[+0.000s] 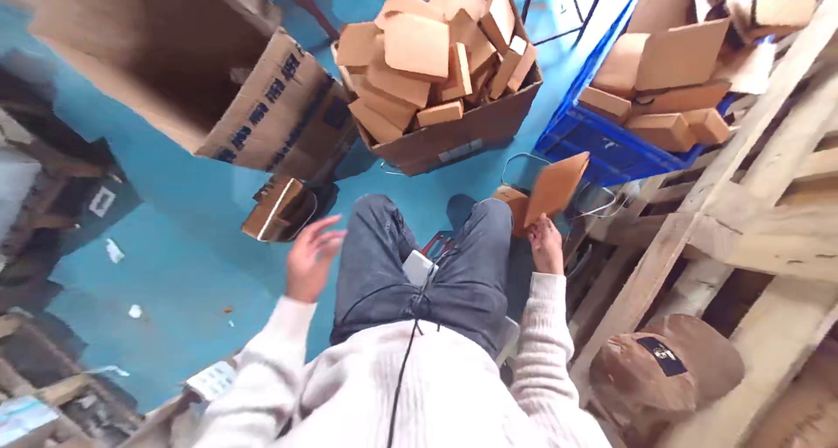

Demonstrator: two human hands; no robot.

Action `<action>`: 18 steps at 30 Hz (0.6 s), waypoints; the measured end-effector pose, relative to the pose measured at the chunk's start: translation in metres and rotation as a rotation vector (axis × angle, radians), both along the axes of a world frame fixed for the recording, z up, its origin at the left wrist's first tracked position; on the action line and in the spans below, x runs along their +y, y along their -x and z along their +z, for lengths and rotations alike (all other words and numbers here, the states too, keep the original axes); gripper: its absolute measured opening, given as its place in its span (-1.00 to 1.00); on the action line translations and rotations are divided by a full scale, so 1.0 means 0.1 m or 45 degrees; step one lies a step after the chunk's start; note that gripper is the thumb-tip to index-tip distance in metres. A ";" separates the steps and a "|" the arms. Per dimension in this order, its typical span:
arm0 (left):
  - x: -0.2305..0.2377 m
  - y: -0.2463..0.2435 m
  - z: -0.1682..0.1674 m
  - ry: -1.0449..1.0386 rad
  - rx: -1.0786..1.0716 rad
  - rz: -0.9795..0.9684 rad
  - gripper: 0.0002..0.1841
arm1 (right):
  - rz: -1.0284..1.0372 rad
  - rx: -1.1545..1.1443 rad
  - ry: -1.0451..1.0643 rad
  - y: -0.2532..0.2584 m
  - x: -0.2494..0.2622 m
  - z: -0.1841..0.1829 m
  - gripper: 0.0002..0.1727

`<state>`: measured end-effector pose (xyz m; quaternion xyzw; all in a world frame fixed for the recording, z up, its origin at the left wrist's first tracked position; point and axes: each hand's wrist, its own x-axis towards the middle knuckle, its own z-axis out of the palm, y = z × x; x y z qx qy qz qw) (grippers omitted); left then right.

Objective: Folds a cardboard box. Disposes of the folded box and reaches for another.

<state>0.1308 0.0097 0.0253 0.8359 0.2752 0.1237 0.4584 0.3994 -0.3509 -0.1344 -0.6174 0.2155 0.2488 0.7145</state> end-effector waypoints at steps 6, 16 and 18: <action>-0.50 -0.87 0.27 0.219 -0.404 -0.747 0.55 | 0.485 -0.046 -0.724 0.95 0.69 1.43 -0.75; -0.41 -0.29 0.44 0.048 -0.563 -0.600 0.70 | 0.406 0.135 -0.645 2.04 1.48 2.24 -0.89; -0.39 -0.17 0.36 0.131 -0.758 -0.353 0.45 | 0.602 -0.148 -0.823 2.00 1.40 1.94 -0.74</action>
